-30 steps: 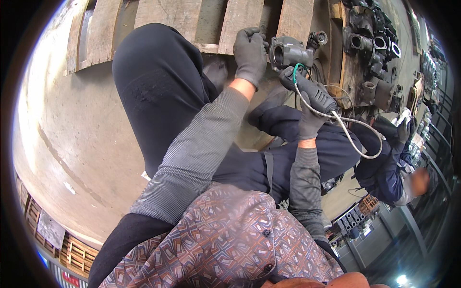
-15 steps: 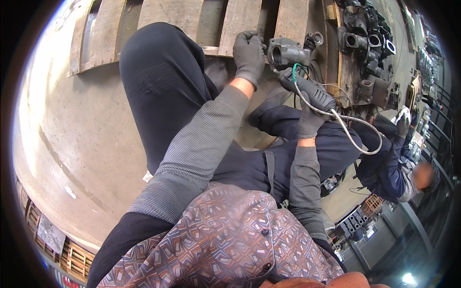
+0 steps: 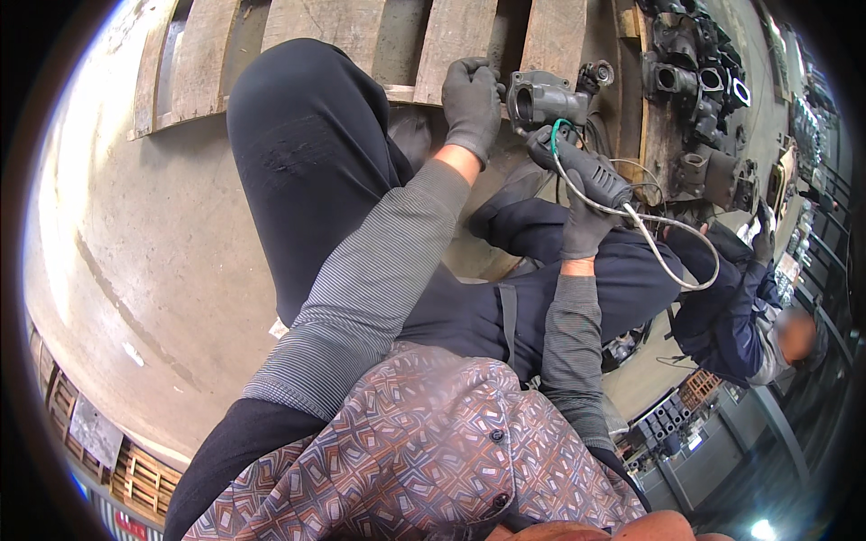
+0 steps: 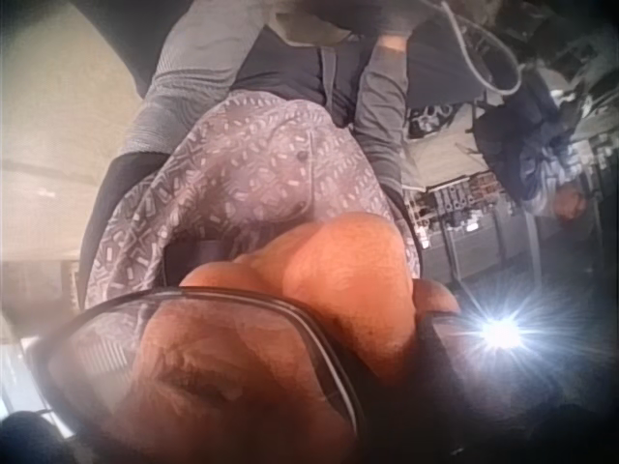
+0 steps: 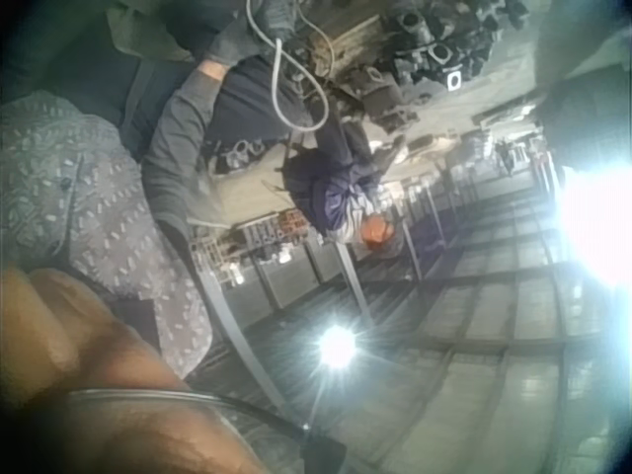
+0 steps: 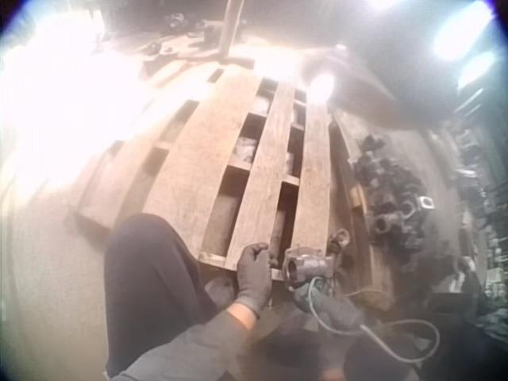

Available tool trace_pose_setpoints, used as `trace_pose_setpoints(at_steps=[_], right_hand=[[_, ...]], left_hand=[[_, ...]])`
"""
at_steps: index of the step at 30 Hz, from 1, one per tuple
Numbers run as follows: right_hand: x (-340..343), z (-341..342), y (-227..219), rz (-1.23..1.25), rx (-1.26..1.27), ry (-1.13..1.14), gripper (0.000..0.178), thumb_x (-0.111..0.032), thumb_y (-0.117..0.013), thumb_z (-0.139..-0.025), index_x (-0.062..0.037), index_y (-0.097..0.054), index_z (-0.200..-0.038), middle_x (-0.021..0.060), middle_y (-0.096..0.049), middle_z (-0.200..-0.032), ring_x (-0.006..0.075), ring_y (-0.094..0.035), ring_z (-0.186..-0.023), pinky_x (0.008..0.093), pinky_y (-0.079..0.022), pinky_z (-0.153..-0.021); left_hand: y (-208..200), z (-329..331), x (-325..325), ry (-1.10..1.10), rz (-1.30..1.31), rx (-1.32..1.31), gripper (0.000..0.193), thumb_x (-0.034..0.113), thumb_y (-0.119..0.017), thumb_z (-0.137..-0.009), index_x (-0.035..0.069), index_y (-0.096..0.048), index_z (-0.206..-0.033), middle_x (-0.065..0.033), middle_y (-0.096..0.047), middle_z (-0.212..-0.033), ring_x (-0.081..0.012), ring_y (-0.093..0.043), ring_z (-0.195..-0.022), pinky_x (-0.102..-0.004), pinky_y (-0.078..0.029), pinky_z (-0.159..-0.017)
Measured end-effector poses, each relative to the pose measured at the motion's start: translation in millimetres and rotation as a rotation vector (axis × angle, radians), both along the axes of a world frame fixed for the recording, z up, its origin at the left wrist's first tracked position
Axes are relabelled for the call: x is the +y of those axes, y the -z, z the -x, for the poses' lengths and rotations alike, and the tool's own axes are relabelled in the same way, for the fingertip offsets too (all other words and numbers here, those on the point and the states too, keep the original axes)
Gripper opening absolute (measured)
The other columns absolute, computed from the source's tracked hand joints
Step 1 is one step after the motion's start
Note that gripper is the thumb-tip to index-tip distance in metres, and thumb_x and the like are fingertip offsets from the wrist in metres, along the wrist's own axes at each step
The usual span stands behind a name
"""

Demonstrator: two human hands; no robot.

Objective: The person sits on the floor and uses a handheld rotary tool to grind the edges of metal engine parts. They rotate each part to access different surfaces, inspect the finish, and place the finished pieces into a wire basket.

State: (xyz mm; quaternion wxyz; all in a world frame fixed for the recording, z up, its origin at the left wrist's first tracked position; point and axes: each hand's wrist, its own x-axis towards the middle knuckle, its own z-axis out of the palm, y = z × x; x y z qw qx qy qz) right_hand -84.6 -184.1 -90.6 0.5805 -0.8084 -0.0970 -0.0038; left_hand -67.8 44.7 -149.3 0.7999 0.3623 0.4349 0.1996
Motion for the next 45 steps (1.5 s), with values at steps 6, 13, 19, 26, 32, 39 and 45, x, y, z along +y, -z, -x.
trace_pose_setpoints(at_steps=[6,13,19,26,32,39,45], right_hand=[[0.6,-1.4,-1.5,0.041,0.041,0.060,0.068,-0.010,-0.093,-0.077,0.0028,-0.056,-0.133,0.0109,-0.064,-0.129,0.0207,-0.063,-0.117,0.0355,-0.051,-0.103],[-6.6,2.1,6.5,0.066,-0.012,0.021,0.066,-0.010,-0.092,-0.078,0.0025,-0.056,-0.132,0.0106,-0.063,-0.129,0.0214,-0.063,-0.117,0.0357,-0.051,-0.103],[-13.8,-4.9,2.7,-0.006,-0.031,0.100,0.064,-0.009,-0.092,-0.078,0.0019,-0.056,-0.130,0.0096,-0.061,-0.130,0.0202,-0.061,-0.117,0.0358,-0.050,-0.104],[-65.5,-10.1,-114.2,0.417,-0.274,0.216,0.043,-0.016,-0.078,-0.093,-0.0014,-0.063,-0.131,0.0155,-0.065,-0.132,0.0295,-0.062,-0.121,0.0434,-0.050,-0.105],[-79.5,-21.3,-182.8,0.505,-0.817,0.111,0.037,-0.002,-0.060,-0.098,-0.0038,-0.061,-0.135,0.0239,-0.065,-0.128,0.0335,-0.064,-0.123,0.0469,-0.053,-0.105],[-74.6,-35.9,-242.4,-0.682,-0.275,0.258,0.065,-0.031,-0.054,-0.101,0.0161,-0.042,-0.144,0.0306,-0.048,-0.148,0.0414,-0.049,-0.140,0.0541,-0.043,-0.120],[-99.8,-20.2,-244.6,-0.873,-0.201,0.181,0.063,-0.032,-0.055,-0.100,0.0158,-0.048,-0.140,0.0291,-0.051,-0.147,0.0392,-0.050,-0.139,0.0529,-0.043,-0.121]], left_hand=[[1.9,-0.4,0.4,0.012,-0.015,0.007,0.022,0.004,-0.055,-0.097,-0.003,-0.059,-0.117,-0.0151,-0.072,-0.096,-0.0158,-0.068,-0.071,-0.0261,-0.052,-0.062],[-1.1,-1.2,-1.8,0.009,0.013,0.012,0.022,0.005,-0.056,-0.097,-0.003,-0.060,-0.117,-0.0151,-0.072,-0.095,-0.0154,-0.068,-0.070,-0.0256,-0.051,-0.060],[3.2,-1.0,-2.4,0.026,-0.017,0.010,0.023,0.006,-0.056,-0.097,-0.003,-0.060,-0.118,-0.0154,-0.072,-0.096,-0.0162,-0.068,-0.071,-0.0266,-0.051,-0.060],[-3.3,3.7,0.2,0.048,-0.021,-0.019,0.021,0.006,-0.056,-0.099,-0.003,-0.060,-0.118,-0.0148,-0.071,-0.095,-0.0169,-0.069,-0.073,-0.0277,-0.054,-0.063],[-77.6,10.8,-25.2,0.171,0.023,-0.266,0.018,0.010,-0.058,-0.103,-0.003,-0.061,-0.115,-0.0130,-0.070,-0.096,-0.0175,-0.069,-0.075,-0.0285,-0.057,-0.067],[-212.1,38.0,-131.8,0.680,-0.005,-0.527,0.023,0.019,-0.062,-0.103,-0.001,-0.067,-0.112,-0.0082,-0.072,-0.093,-0.0144,-0.070,-0.083,-0.0287,-0.058,-0.075],[-263.0,51.9,-188.2,0.747,-0.257,-0.644,0.029,0.019,-0.064,-0.098,-0.004,-0.067,-0.116,-0.0155,-0.073,-0.097,-0.0194,-0.071,-0.087,-0.0341,-0.057,-0.081]])
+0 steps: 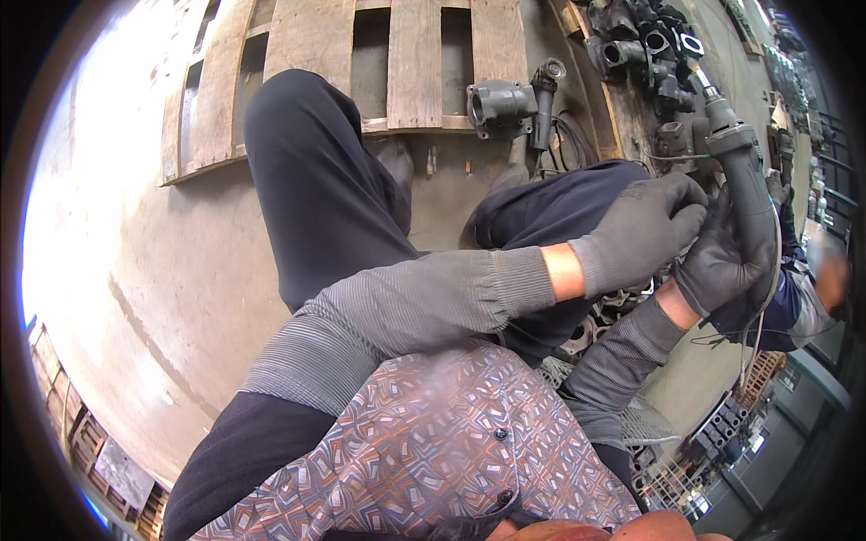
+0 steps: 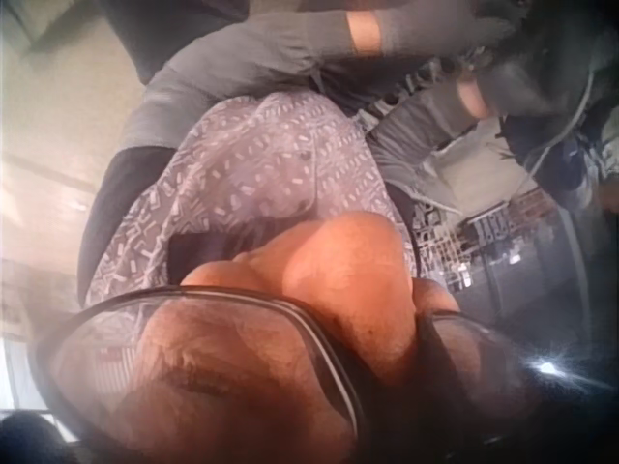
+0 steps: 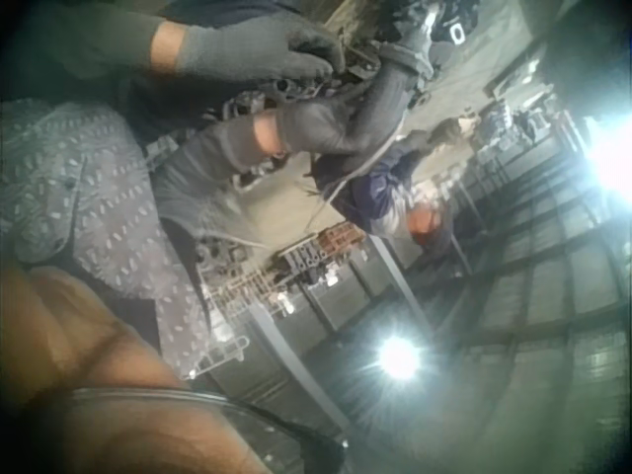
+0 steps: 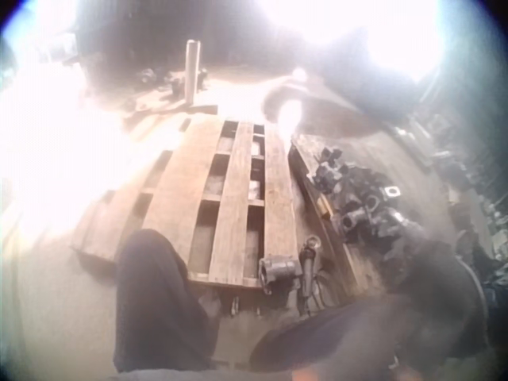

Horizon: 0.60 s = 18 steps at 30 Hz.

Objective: The person sits on the floor and uses a handheld rotary tool to grind the edges of metal engine parts. They rotate each part to access different surfaces, inspect the finish, and place the finished pieces into a wire basket.

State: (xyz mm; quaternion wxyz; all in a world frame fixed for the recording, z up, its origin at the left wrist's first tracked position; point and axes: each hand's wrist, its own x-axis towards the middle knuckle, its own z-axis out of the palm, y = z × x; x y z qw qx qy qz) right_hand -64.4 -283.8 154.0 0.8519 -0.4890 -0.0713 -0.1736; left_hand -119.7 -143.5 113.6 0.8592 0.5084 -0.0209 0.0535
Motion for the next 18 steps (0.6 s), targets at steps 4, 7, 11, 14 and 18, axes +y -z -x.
trace_pose_setpoints(at_steps=[4,7,11,14,18], right_hand=[[-4.5,14.0,8.7,0.093,0.003,0.003,0.062,-0.035,-0.051,-0.102,0.0153,-0.051,-0.139,0.0285,-0.057,-0.141,0.0372,-0.058,-0.131,0.0488,-0.048,-0.115],[-3.2,21.1,12.1,0.070,0.092,0.096,0.062,-0.037,-0.047,-0.103,0.0148,-0.054,-0.136,0.0273,-0.060,-0.138,0.0358,-0.062,-0.125,0.0465,-0.051,-0.110],[-0.2,24.8,24.6,0.167,0.042,0.054,0.058,-0.035,-0.048,-0.104,0.0138,-0.055,-0.133,0.0247,-0.062,-0.134,0.0340,-0.062,-0.124,0.0480,-0.052,-0.109],[4.8,25.7,46.1,0.368,-0.029,0.120,0.047,-0.026,-0.055,-0.103,0.0112,-0.057,-0.132,0.0228,-0.062,-0.131,0.0306,-0.062,-0.123,0.0467,-0.053,-0.107],[26.0,30.8,95.6,0.901,-0.027,0.150,0.041,-0.010,-0.070,-0.097,0.0068,-0.057,-0.133,0.0176,-0.061,-0.133,0.0250,-0.061,-0.122,0.0399,-0.051,-0.107]], left_hand=[[-5.7,-8.5,-14.3,-0.095,-0.084,-0.021,0.037,0.025,-0.068,-0.095,-0.005,-0.066,-0.118,-0.0225,-0.072,-0.102,-0.0330,-0.073,-0.096,-0.0400,-0.056,-0.087],[-9.2,-15.2,-19.5,-0.026,-0.050,0.041,0.041,0.028,-0.069,-0.095,-0.005,-0.066,-0.119,-0.0244,-0.072,-0.108,-0.0369,-0.072,-0.102,-0.0419,-0.055,-0.090],[14.3,-13.4,-6.6,-0.038,-0.221,0.041,0.040,0.029,-0.067,-0.096,-0.004,-0.066,-0.120,-0.0239,-0.072,-0.110,-0.0363,-0.072,-0.102,-0.0418,-0.055,-0.090],[76.2,-4.0,28.7,-0.232,-0.550,-0.016,0.034,0.026,-0.064,-0.097,-0.003,-0.067,-0.115,-0.0197,-0.073,-0.103,-0.0300,-0.074,-0.091,-0.0389,-0.057,-0.084],[169.3,29.7,69.1,0.044,-0.433,0.280,0.028,0.021,-0.061,-0.096,-0.003,-0.070,-0.106,-0.0112,-0.072,-0.092,-0.0164,-0.071,-0.081,-0.0339,-0.056,-0.073]])
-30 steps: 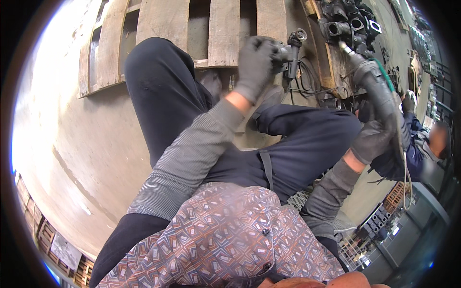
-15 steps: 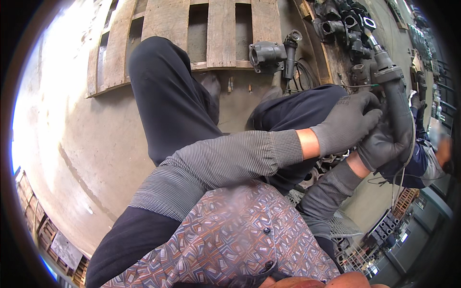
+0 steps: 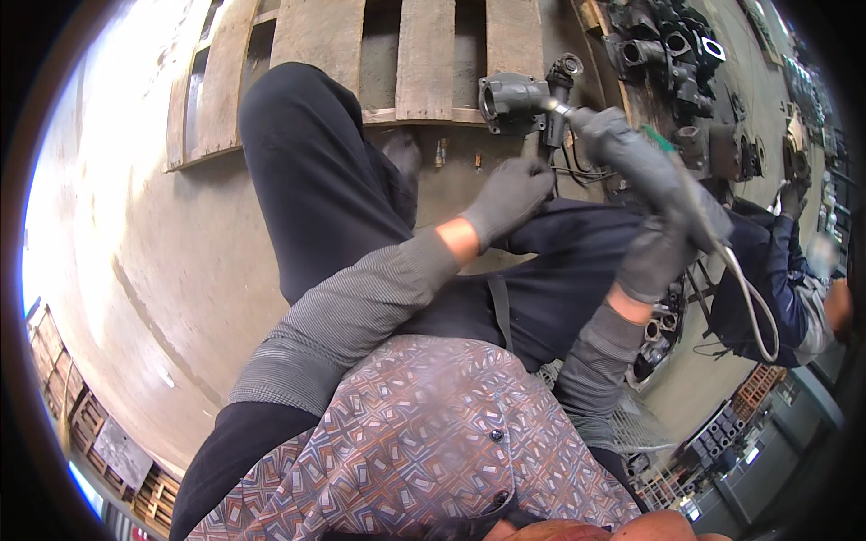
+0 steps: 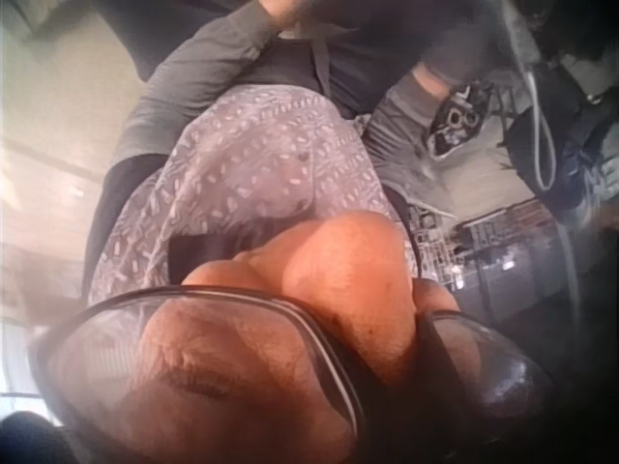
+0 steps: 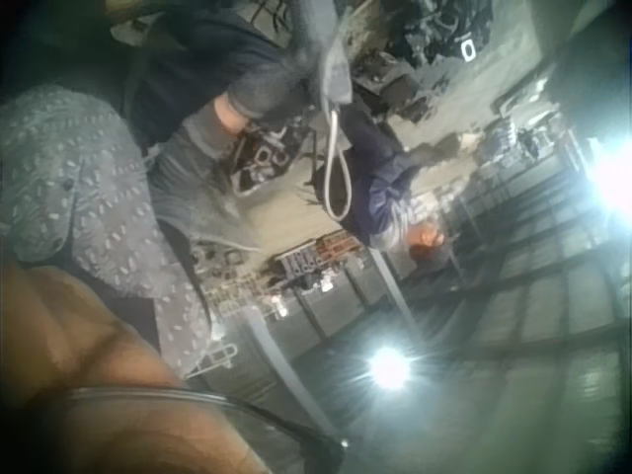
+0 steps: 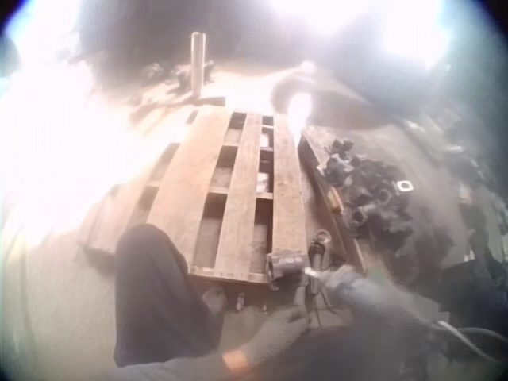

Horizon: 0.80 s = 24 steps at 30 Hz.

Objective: The person sits on the floor and uses a handheld rotary tool to grind the edges of metal engine parts. They rotate each part to access different surfaces, inspect the finish, and place the finished pieces into a wire basket.

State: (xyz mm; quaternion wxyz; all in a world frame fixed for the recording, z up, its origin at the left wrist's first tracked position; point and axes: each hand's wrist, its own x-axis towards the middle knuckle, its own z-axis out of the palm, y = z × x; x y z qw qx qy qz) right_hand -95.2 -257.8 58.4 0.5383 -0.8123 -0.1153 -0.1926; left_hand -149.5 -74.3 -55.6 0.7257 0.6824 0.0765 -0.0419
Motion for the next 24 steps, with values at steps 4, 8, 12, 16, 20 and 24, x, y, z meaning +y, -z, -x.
trace_pose_setpoints(at_steps=[4,8,12,16,20,24], right_hand=[[38.7,2.4,69.4,-0.246,0.248,-0.046,0.050,-0.005,-0.081,-0.088,0.0062,-0.058,-0.131,0.0136,-0.063,-0.131,0.0223,-0.061,-0.120,0.0368,-0.052,-0.104],[52.6,0.5,113.4,-0.219,0.348,-0.037,0.055,0.000,-0.085,-0.083,0.0055,-0.058,-0.130,0.0123,-0.064,-0.129,0.0203,-0.062,-0.117,0.0354,-0.052,-0.102],[58.0,-8.2,135.5,-0.220,0.395,0.039,0.055,0.000,-0.086,-0.082,0.0052,-0.058,-0.129,0.0113,-0.065,-0.127,0.0198,-0.064,-0.114,0.0355,-0.052,-0.102],[63.7,-12.5,141.0,-0.182,0.413,0.006,0.055,0.001,-0.087,-0.081,0.0051,-0.058,-0.128,0.0116,-0.065,-0.126,0.0197,-0.064,-0.113,0.0356,-0.053,-0.102],[70.2,-13.4,141.9,-0.198,0.423,-0.003,0.054,0.000,-0.087,-0.081,0.0050,-0.060,-0.126,0.0113,-0.066,-0.126,0.0189,-0.064,-0.113,0.0348,-0.054,-0.100],[73.4,-15.5,143.1,-0.146,0.426,0.010,0.053,-0.001,-0.087,-0.081,0.0050,-0.060,-0.127,0.0110,-0.066,-0.126,0.0180,-0.064,-0.113,0.0339,-0.054,-0.099]], left_hand=[[40.0,33.0,8.5,0.183,-0.144,0.337,0.030,0.023,-0.059,-0.094,-0.004,-0.071,-0.101,-0.0146,-0.073,-0.087,-0.0243,-0.072,-0.079,-0.0389,-0.056,-0.073],[47.1,37.5,16.4,0.216,-0.335,0.269,0.034,0.026,-0.056,-0.093,-0.004,-0.072,-0.094,-0.0226,-0.072,-0.089,-0.0382,-0.071,-0.084,-0.0473,-0.054,-0.080],[56.9,34.1,19.2,0.241,-0.342,0.290,0.033,0.027,-0.056,-0.092,-0.003,-0.071,-0.089,-0.0250,-0.072,-0.092,-0.0424,-0.069,-0.090,-0.0510,-0.054,-0.082],[73.1,36.7,14.3,0.234,-0.445,0.195,0.031,0.026,-0.056,-0.092,-0.002,-0.069,-0.087,-0.0246,-0.071,-0.091,-0.0424,-0.068,-0.091,-0.0519,-0.053,-0.082],[79.8,36.9,10.8,0.240,-0.465,0.187,0.031,0.025,-0.055,-0.092,-0.002,-0.069,-0.087,-0.0248,-0.070,-0.091,-0.0434,-0.067,-0.091,-0.0531,-0.053,-0.083],[75.6,34.9,11.9,0.230,-0.416,0.249,0.032,0.025,-0.054,-0.093,-0.003,-0.068,-0.088,-0.0248,-0.070,-0.093,-0.0442,-0.067,-0.092,-0.0539,-0.052,-0.084]])
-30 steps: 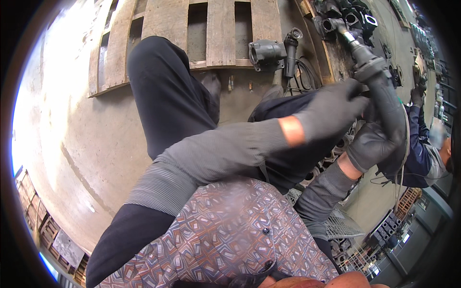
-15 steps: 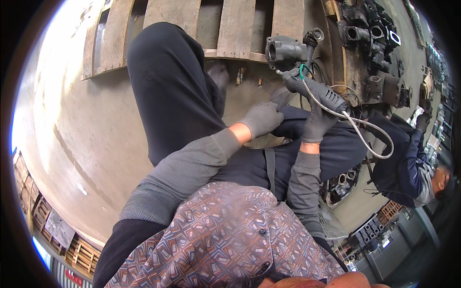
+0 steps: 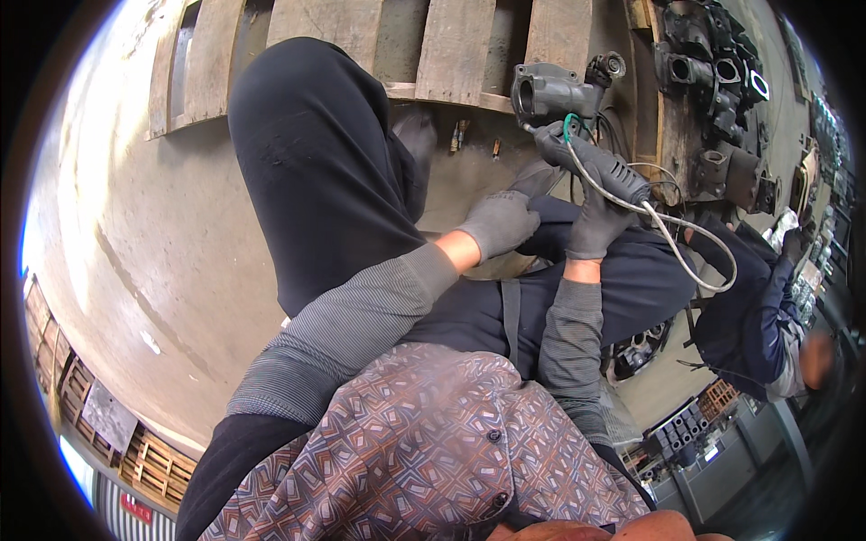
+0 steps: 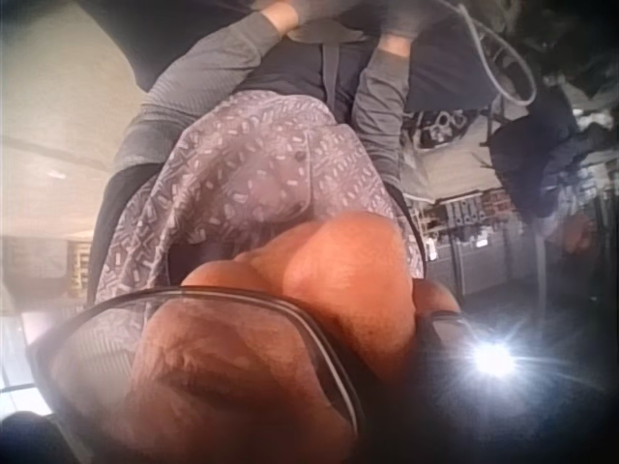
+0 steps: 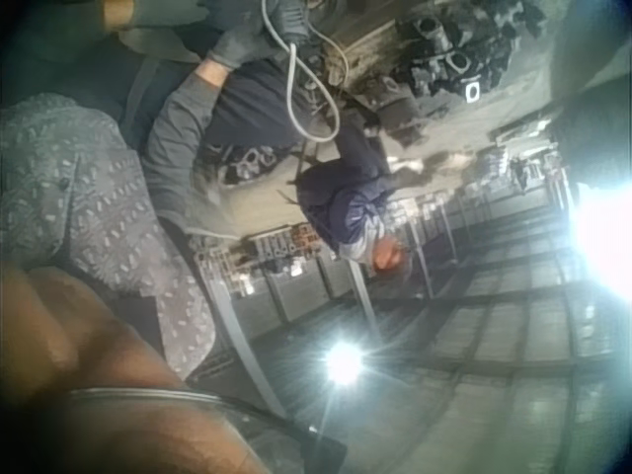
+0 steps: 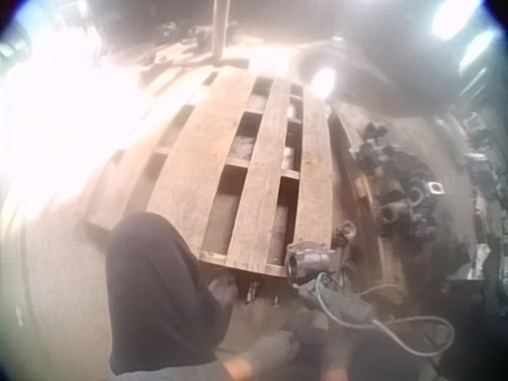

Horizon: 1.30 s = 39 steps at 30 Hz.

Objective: The person sits on the floor and uses a handheld rotary tool to grind the edges of metal engine parts. They rotate each part to access different surfaces, inspect the finish, and place the finished pieces into a wire basket.

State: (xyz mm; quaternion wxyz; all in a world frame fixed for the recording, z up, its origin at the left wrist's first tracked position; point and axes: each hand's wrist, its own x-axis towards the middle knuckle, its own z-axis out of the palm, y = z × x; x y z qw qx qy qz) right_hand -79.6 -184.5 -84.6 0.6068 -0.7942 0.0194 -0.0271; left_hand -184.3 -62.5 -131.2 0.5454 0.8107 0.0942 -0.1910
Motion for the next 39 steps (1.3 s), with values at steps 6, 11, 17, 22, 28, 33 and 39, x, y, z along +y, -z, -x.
trace_pose_setpoints(at_steps=[6,11,17,22,28,33,39], right_hand=[[8.2,-2.0,0.8,-0.040,0.028,-0.024,0.054,-0.001,-0.087,-0.082,0.0057,-0.059,-0.128,0.0102,-0.066,-0.124,0.0184,-0.064,-0.112,0.0348,-0.053,-0.100],[10.8,-2.5,-1.5,-0.005,0.027,-0.061,0.057,-0.004,-0.087,-0.082,0.0057,-0.058,-0.130,0.0110,-0.065,-0.126,0.0186,-0.064,-0.113,0.0347,-0.053,-0.100],[5.4,-2.3,2.2,0.032,0.014,-0.084,0.058,-0.004,-0.087,-0.082,0.0055,-0.057,-0.131,0.0112,-0.064,-0.129,0.0185,-0.063,-0.115,0.0344,-0.052,-0.102],[4.3,-2.4,3.0,0.064,0.010,-0.077,0.053,-0.005,-0.087,-0.083,0.0051,-0.060,-0.128,0.0107,-0.066,-0.126,0.0179,-0.064,-0.112,0.0340,-0.052,-0.100],[7.9,-1.0,2.3,0.003,-0.012,-0.083,0.042,-0.004,-0.086,-0.084,0.0048,-0.066,-0.120,0.0092,-0.069,-0.119,0.0173,-0.066,-0.107,0.0344,-0.054,-0.098],[3.7,-0.8,3.8,0.042,-0.008,-0.100,0.053,-0.008,-0.089,-0.082,0.0032,-0.062,-0.127,0.0096,-0.068,-0.123,0.0170,-0.065,-0.109,0.0339,-0.053,-0.100],[-6.3,3.6,1.0,-0.051,-0.028,0.002,0.054,-0.003,-0.091,-0.078,0.0033,-0.063,-0.123,0.0094,-0.067,-0.124,0.0165,-0.063,-0.111,0.0351,-0.053,-0.100]], left_hand=[[-6.2,-2.8,3.0,-0.049,0.019,0.033,0.034,0.027,-0.054,-0.093,-0.002,-0.069,-0.088,-0.0254,-0.070,-0.094,-0.0448,-0.067,-0.093,-0.0537,-0.052,-0.085],[-8.4,-6.3,5.0,-0.089,0.096,0.097,0.036,0.029,-0.055,-0.091,-0.004,-0.070,-0.091,-0.0270,-0.071,-0.094,-0.0444,-0.068,-0.093,-0.0526,-0.053,-0.087],[-8.9,-7.5,7.0,-0.115,0.127,0.111,0.038,0.030,-0.056,-0.092,-0.005,-0.070,-0.092,-0.0272,-0.071,-0.094,-0.0437,-0.068,-0.096,-0.0521,-0.052,-0.089],[-7.0,-6.5,6.1,-0.117,0.061,0.056,0.039,0.031,-0.056,-0.093,-0.005,-0.071,-0.094,-0.0272,-0.072,-0.094,-0.0430,-0.069,-0.096,-0.0515,-0.053,-0.089],[-3.8,-7.8,5.6,-0.130,0.157,0.102,0.039,0.032,-0.057,-0.092,-0.004,-0.072,-0.097,-0.0270,-0.072,-0.091,-0.0430,-0.070,-0.091,-0.0517,-0.053,-0.086],[-2.4,-11.4,4.9,-0.139,0.146,0.108,0.040,0.034,-0.058,-0.092,-0.004,-0.073,-0.097,-0.0258,-0.072,-0.090,-0.0415,-0.071,-0.089,-0.0508,-0.054,-0.083],[-8.0,-10.9,8.3,-0.158,0.145,0.093,0.039,0.033,-0.061,-0.092,-0.004,-0.073,-0.098,-0.0252,-0.073,-0.091,-0.0410,-0.071,-0.089,-0.0488,-0.054,-0.081]])
